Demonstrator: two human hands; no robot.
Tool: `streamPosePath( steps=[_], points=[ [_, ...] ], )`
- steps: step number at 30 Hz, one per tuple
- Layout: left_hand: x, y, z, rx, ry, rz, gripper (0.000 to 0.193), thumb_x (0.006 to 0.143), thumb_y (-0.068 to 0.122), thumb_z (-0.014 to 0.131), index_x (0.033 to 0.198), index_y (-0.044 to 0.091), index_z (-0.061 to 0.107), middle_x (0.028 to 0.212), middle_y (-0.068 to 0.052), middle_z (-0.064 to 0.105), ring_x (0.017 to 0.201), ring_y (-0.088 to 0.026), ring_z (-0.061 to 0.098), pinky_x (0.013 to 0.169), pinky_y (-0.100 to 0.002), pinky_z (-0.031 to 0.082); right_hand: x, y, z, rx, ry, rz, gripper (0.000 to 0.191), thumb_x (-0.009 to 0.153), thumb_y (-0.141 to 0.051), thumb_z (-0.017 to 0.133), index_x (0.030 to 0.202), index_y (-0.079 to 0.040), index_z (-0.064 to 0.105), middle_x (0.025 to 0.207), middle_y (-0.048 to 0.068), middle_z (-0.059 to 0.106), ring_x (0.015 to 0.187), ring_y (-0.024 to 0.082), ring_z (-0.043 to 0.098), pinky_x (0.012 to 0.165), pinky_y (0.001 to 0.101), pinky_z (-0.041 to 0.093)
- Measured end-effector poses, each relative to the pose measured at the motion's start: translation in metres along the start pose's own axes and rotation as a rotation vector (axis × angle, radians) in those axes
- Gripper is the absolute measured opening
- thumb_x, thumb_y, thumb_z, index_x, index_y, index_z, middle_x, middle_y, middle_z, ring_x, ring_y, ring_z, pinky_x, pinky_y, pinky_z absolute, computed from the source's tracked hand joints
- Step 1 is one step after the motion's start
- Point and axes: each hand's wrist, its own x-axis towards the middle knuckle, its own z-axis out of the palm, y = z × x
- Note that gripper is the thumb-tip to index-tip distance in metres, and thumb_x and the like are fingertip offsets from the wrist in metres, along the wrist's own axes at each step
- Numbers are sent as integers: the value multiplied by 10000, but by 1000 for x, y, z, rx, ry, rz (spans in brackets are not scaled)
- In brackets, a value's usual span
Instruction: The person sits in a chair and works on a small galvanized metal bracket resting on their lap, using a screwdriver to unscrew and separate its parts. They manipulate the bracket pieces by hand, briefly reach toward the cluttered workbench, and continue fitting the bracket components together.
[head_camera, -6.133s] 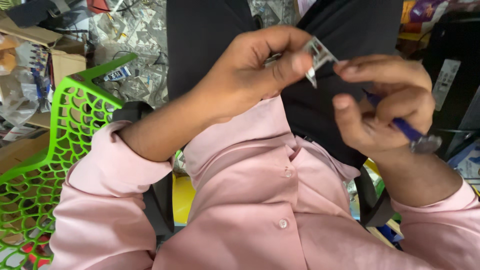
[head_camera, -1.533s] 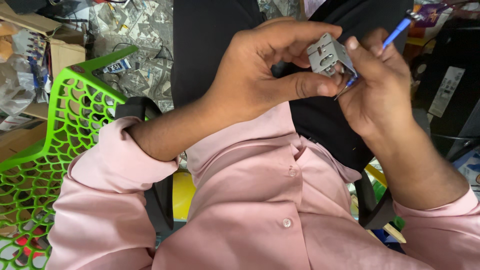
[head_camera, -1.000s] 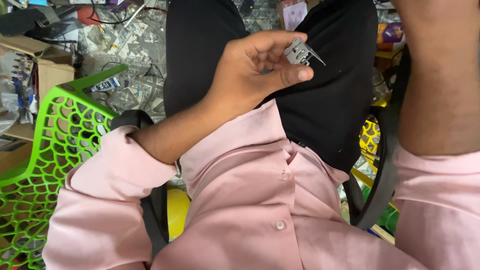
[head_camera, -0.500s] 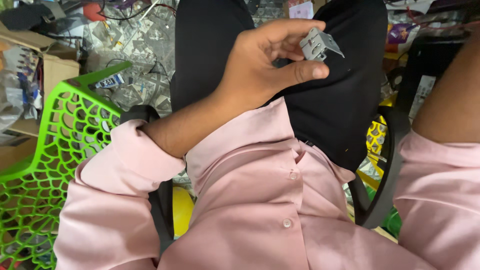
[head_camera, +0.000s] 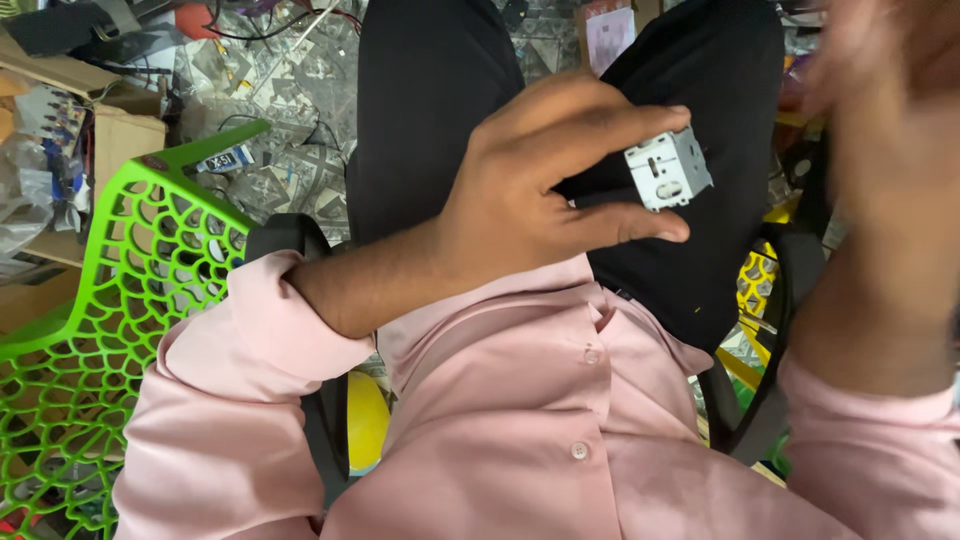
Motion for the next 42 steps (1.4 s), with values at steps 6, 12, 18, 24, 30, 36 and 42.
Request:
streamPosePath(
  steps=[6, 12, 18, 24, 30, 36, 42],
  points=[
    [-7, -3, 4, -44, -43, -81, 570, 838, 253, 957, 1272, 40, 656, 1064, -102, 663, 943, -216, 674, 819, -306, 560, -62, 21, 18, 240, -212, -3, 267, 1092, -226, 737, 1243, -9, 696, 1182, 163, 706, 857, 140, 682, 719, 200, 534],
    [-16, -14, 23, -593, -116, -437, 501, 1013, 179, 862, 1400, -8, 606, 1220, -101, 710, 1130, -149, 736, 1050, -269, 623, -70, 40, 9, 263, -144, -38, 323, 1104, -273, 756, 1267, 4, 718, 1193, 168, 710, 842, 127, 676, 696, 179, 521],
    [-22, -35, 41, -1131, -173, -723, 434, 1068, 148, 761, 1397, -94, 612, 1221, -158, 735, 1145, -204, 720, 1043, -338, 600, -69, 43, 3, 14, -136, -94, 363, 1007, -272, 826, 1177, 45, 774, 969, 145, 722, 747, 155, 673, 629, 210, 484],
    [-25, -45, 47, -1234, -227, -926, 465, 1048, 253, 716, 1372, -70, 636, 1213, -182, 735, 1128, -261, 747, 1021, -415, 623, -74, 53, -7, 117, -197, -27, 189, 1089, -123, 805, 1182, 32, 750, 994, 114, 720, 799, 121, 688, 678, 181, 513],
    [-23, -47, 42, -1341, -273, -889, 406, 1107, 224, 671, 1358, -88, 607, 1210, -226, 728, 1135, -297, 737, 1027, -425, 610, -61, 38, -11, 78, -246, -21, 165, 1030, -61, 795, 1156, 39, 756, 941, 120, 703, 728, 120, 661, 615, 192, 489],
    [-22, -46, 43, -1416, -259, -932, 369, 1138, 171, 614, 1327, -143, 577, 1195, -291, 708, 1134, -368, 724, 1038, -460, 590, -53, 37, -12, -89, -224, -283, 201, 837, 39, 869, 991, 94, 752, 860, 173, 691, 700, 212, 629, 588, 301, 464],
    [-23, -47, 49, -1461, -257, -989, 381, 1155, 181, 569, 1345, -150, 573, 1185, -325, 697, 1128, -391, 716, 1031, -456, 579, -57, 47, -17, 51, -245, -204, 149, 1007, 69, 832, 1133, 51, 754, 1017, 137, 711, 849, 147, 690, 700, 213, 537]
  ],
)
